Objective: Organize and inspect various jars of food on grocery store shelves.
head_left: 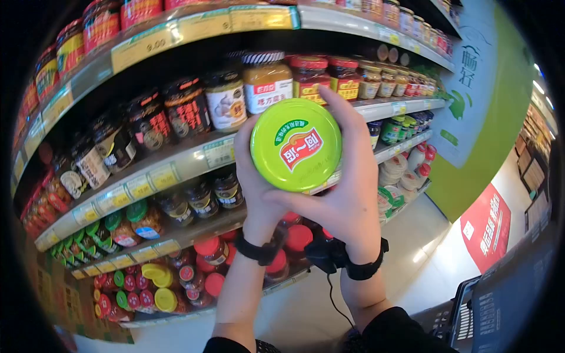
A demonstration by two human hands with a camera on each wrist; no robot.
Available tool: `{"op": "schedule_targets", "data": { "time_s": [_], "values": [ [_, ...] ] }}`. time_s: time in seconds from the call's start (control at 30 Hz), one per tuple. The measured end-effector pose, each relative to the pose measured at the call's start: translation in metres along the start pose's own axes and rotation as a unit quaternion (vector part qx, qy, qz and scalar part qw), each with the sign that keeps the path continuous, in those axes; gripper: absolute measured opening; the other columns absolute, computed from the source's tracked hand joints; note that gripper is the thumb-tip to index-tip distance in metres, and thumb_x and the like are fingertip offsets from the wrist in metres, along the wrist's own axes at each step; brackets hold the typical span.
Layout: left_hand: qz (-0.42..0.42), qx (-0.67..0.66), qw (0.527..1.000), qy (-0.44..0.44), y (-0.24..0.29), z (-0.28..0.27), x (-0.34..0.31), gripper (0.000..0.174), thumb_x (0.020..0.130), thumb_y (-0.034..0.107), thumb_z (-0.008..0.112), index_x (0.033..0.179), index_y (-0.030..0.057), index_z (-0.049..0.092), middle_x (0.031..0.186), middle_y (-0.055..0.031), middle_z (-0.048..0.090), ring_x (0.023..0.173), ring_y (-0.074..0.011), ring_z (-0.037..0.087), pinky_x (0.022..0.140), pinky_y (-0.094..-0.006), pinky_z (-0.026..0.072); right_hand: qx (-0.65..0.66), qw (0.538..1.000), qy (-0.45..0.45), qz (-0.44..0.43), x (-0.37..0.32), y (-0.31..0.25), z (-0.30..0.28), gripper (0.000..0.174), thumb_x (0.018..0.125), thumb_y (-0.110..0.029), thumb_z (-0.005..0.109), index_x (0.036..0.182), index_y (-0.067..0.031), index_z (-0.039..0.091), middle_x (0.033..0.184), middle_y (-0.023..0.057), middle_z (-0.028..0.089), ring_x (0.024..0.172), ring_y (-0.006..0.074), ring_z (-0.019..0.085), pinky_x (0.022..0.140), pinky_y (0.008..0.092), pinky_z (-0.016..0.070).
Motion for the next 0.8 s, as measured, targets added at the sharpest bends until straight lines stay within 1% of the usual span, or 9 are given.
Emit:
{"op": "schedule_targets", "data": {
  "time_s": [0.1, 0.13, 0.23, 0.37, 0.5, 0.57, 0.6, 0.7, 0.8],
  "values": [
    [0.094, 0.057, 0.993, -0.042, 0.02, -0.018, 0.002, 0.083, 0.064, 0.018, 0.084, 0.132, 0.0045, 0.04, 0.125, -0.0125, 0.051, 0.115, -0.0253, 0.052, 0.099, -0.0369, 0.0418, 0.164, 0.985, -0.051, -0.001, -0.007, 0.009, 0.002, 0.113, 0.048, -0.029, 0.094, 0.139, 0.0029, 0.035, 0.132, 0.0131, 0.048, 0.122, 0.0226, 0.047, 0.105, 0.0359, 0.0362],
    [0.098, 0.059, 0.992, -0.059, 0.019, -0.02, 0.006, 0.084, 0.063, 0.019, 0.085, 0.132, 0.0049, 0.04, 0.125, -0.0128, 0.051, 0.115, -0.0257, 0.052, 0.099, -0.0371, 0.0417, 0.14, 0.984, -0.095, -0.054, -0.006, 0.015, 0.003, 0.114, 0.048, -0.028, 0.094, 0.139, 0.0031, 0.034, 0.132, 0.013, 0.048, 0.123, 0.0217, 0.047, 0.104, 0.0357, 0.0372],
    [0.095, 0.047, 0.99, -0.096, 0.017, -0.02, 0.009, 0.083, 0.061, 0.018, 0.086, 0.131, 0.0056, 0.042, 0.124, -0.013, 0.052, 0.116, -0.0257, 0.053, 0.099, -0.0372, 0.0415, 0.181, 0.976, -0.118, -0.018, -0.009, 0.014, 0.005, 0.113, 0.048, -0.025, 0.095, 0.139, 0.0033, 0.033, 0.133, 0.0137, 0.047, 0.122, 0.0218, 0.048, 0.103, 0.0349, 0.0382],
    [0.08, 0.026, 0.989, -0.123, 0.016, -0.018, 0.011, 0.08, 0.062, 0.016, 0.085, 0.13, 0.0055, 0.043, 0.125, -0.0124, 0.053, 0.117, -0.0252, 0.053, 0.099, -0.0371, 0.0418, 0.163, 0.979, -0.119, -0.035, -0.009, 0.016, 0.002, 0.111, 0.048, -0.025, 0.095, 0.137, 0.0035, 0.035, 0.134, 0.0137, 0.047, 0.121, 0.0213, 0.049, 0.102, 0.0343, 0.0393],
    [0.118, 0.058, 0.984, -0.122, 0.018, -0.02, 0.009, 0.079, 0.065, 0.016, 0.084, 0.131, 0.0038, 0.042, 0.127, -0.0131, 0.052, 0.119, -0.0247, 0.052, 0.099, -0.0366, 0.0427, 0.177, 0.976, -0.121, -0.035, -0.008, 0.017, 0.002, 0.106, 0.051, -0.023, 0.093, 0.137, 0.0026, 0.036, 0.131, 0.014, 0.05, 0.119, 0.0215, 0.051, 0.101, 0.0339, 0.0399],
    [0.101, 0.037, 0.988, -0.109, 0.019, -0.021, 0.009, 0.076, 0.068, 0.014, 0.082, 0.132, 0.0032, 0.041, 0.129, -0.0134, 0.05, 0.12, -0.0245, 0.051, 0.1, -0.0361, 0.0429, 0.175, 0.976, -0.118, -0.045, -0.006, 0.01, 0.005, 0.104, 0.053, -0.023, 0.093, 0.137, 0.0019, 0.037, 0.13, 0.014, 0.051, 0.118, 0.0212, 0.051, 0.101, 0.0338, 0.04],
    [0.075, -0.003, 0.992, -0.097, 0.015, -0.021, 0.01, 0.075, 0.07, 0.014, 0.081, 0.132, 0.003, 0.041, 0.13, -0.0135, 0.049, 0.12, -0.0245, 0.051, 0.1, -0.0359, 0.0429, 0.173, 0.977, -0.118, -0.05, -0.005, 0.007, 0.006, 0.103, 0.053, -0.023, 0.092, 0.137, 0.0016, 0.037, 0.129, 0.0139, 0.051, 0.118, 0.021, 0.052, 0.101, 0.0337, 0.04],
    [0.052, -0.054, 0.993, -0.091, 0.009, -0.024, 0.01, 0.071, 0.074, 0.011, 0.077, 0.134, 0.0033, 0.039, 0.134, -0.014, 0.047, 0.122, -0.0247, 0.05, 0.102, -0.0354, 0.043, 0.177, 0.975, -0.116, -0.065, -0.004, 0.006, 0.011, 0.1, 0.055, -0.024, 0.091, 0.137, 0.0012, 0.038, 0.128, 0.0139, 0.051, 0.117, 0.0206, 0.052, 0.1, 0.0336, 0.0403],
    [0.113, -0.003, 0.989, -0.093, 0.0, -0.03, 0.013, 0.072, 0.074, 0.013, 0.078, 0.133, 0.0037, 0.039, 0.134, -0.0142, 0.048, 0.121, -0.0247, 0.05, 0.101, -0.0354, 0.0432, 0.199, 0.971, -0.116, -0.059, -0.004, 0.005, 0.015, 0.097, 0.057, -0.023, 0.089, 0.137, 0.001, 0.039, 0.128, 0.0137, 0.051, 0.116, 0.0206, 0.052, 0.1, 0.0334, 0.0408]
  ]
}}
Point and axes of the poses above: each hand's wrist, its own x-axis towards the middle knuckle, its own z-axis out of the palm, y = z × x, the point moved 3 cm from there along x, towards the middle knuckle
